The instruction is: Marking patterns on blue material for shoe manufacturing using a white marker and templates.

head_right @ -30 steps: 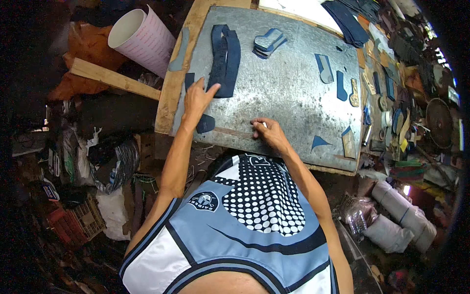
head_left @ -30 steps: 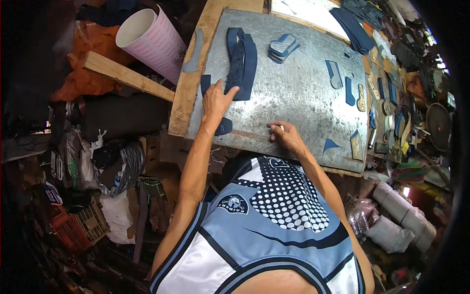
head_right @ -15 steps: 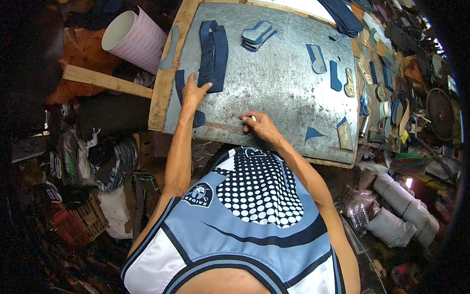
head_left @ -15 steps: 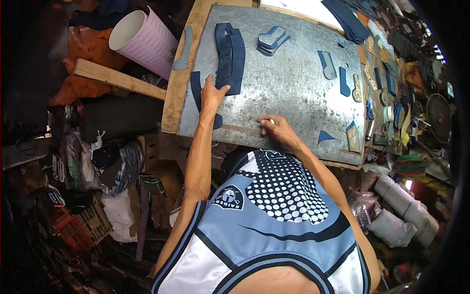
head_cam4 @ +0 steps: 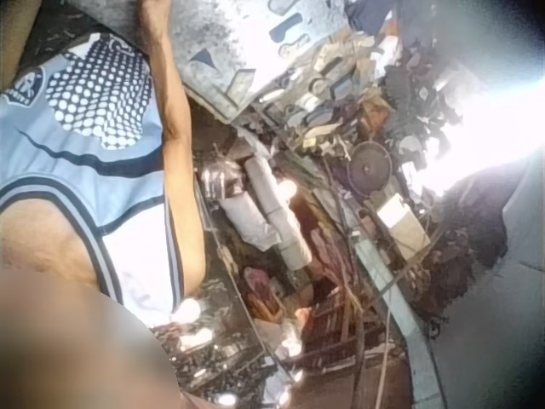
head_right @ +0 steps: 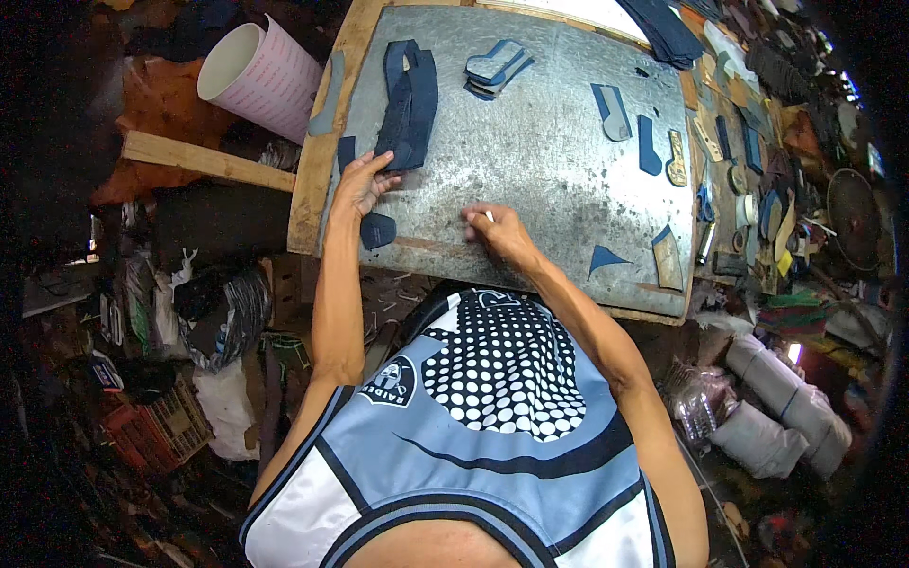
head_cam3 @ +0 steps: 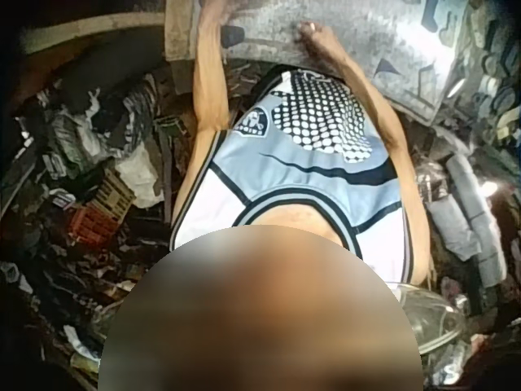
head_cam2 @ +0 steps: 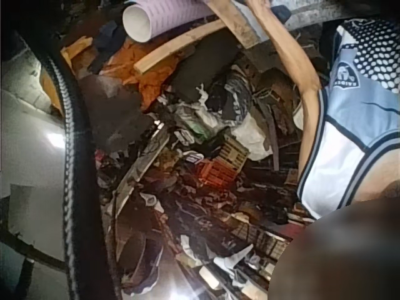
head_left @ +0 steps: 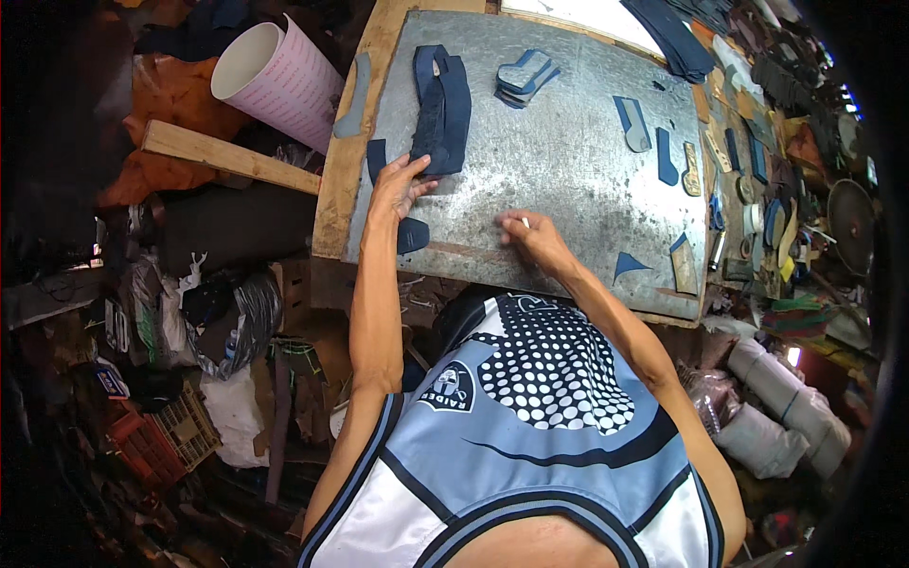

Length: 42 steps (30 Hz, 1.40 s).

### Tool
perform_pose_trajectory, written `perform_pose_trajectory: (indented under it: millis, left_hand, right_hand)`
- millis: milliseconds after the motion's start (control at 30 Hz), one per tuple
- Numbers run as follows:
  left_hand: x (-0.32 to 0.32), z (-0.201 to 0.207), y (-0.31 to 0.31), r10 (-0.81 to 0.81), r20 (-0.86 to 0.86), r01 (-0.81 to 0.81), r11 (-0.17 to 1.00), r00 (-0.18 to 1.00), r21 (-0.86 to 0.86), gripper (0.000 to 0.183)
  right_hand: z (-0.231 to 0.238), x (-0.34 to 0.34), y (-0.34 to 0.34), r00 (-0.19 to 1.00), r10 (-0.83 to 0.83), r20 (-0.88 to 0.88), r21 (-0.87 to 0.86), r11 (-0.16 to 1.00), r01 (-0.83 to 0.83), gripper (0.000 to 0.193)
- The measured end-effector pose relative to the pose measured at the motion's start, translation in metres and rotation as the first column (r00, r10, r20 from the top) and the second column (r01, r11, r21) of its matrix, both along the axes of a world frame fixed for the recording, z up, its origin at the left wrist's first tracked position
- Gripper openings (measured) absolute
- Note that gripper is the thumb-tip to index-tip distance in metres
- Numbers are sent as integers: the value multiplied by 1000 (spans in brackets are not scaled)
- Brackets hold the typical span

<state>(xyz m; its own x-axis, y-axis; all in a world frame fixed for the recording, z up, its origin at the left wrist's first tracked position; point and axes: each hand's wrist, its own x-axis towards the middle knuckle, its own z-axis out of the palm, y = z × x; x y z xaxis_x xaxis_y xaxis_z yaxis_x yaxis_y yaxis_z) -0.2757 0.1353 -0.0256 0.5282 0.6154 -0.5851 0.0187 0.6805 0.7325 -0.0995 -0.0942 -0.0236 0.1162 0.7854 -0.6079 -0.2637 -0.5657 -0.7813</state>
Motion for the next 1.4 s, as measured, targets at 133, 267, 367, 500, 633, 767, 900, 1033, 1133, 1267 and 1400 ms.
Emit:
perform_pose_trajectory:
  millis: [133, 267, 367, 500, 633, 767, 900, 1033, 1133, 1267, 1400]
  left_hand:
    - [1, -5, -9, 8, -24, -7, 998, 1000, 68, 32]
    - [8, -6, -15, 28, -74, -18, 991, 997, 133, 38]
    - [10, -9, -21, 56, -128, -29, 978, 990, 208, 40]
    - [13, -11, -26, 40, -151, 5, 958, 988, 286, 41]
    - [20, -3, -33, 30, -238, 50, 945, 971, 322, 53]
    - [17, -7, -34, 96, -238, -25, 958, 967, 285, 57]
    - [16, -14, -28, 27, -218, 28, 969, 976, 244, 52]
    - [22, -19, -20, 2, -154, 32, 976, 988, 216, 47]
    - [29, -32, -6, 32, -251, 72, 916, 967, 394, 44]
    - [38, -34, 7, 183, -442, 157, 763, 878, 627, 42]
    - [39, -18, 4, 203, -522, 262, 684, 828, 681, 40]
  right_hand:
    - [8, -4, 61, 925, -177, 337, 233, 967, 100, 42]
    - [-9, -3, 121, 951, -177, 254, 134, 980, 146, 47]
    - [-3, -10, 129, 928, -112, 355, 95, 992, 84, 45]
    - [-14, -24, 129, 568, -336, 751, 388, 921, 33, 40]
    - [-21, -16, 129, 703, -423, 572, 509, 855, 100, 33]
    - [-14, -8, 123, 948, -297, -116, 140, 940, 312, 24]
    - [-9, -12, 117, 888, -385, -251, 80, 906, 415, 15]
    - [-6, -9, 113, 878, -424, -223, 27, 897, 441, 16]
    - [-4, -8, 111, 934, -353, -56, 85, 930, 357, 19]
    - [6, -12, 113, 924, -338, 179, 175, 935, 308, 23]
    - [-17, 4, 110, 917, -317, 242, 160, 945, 284, 27]
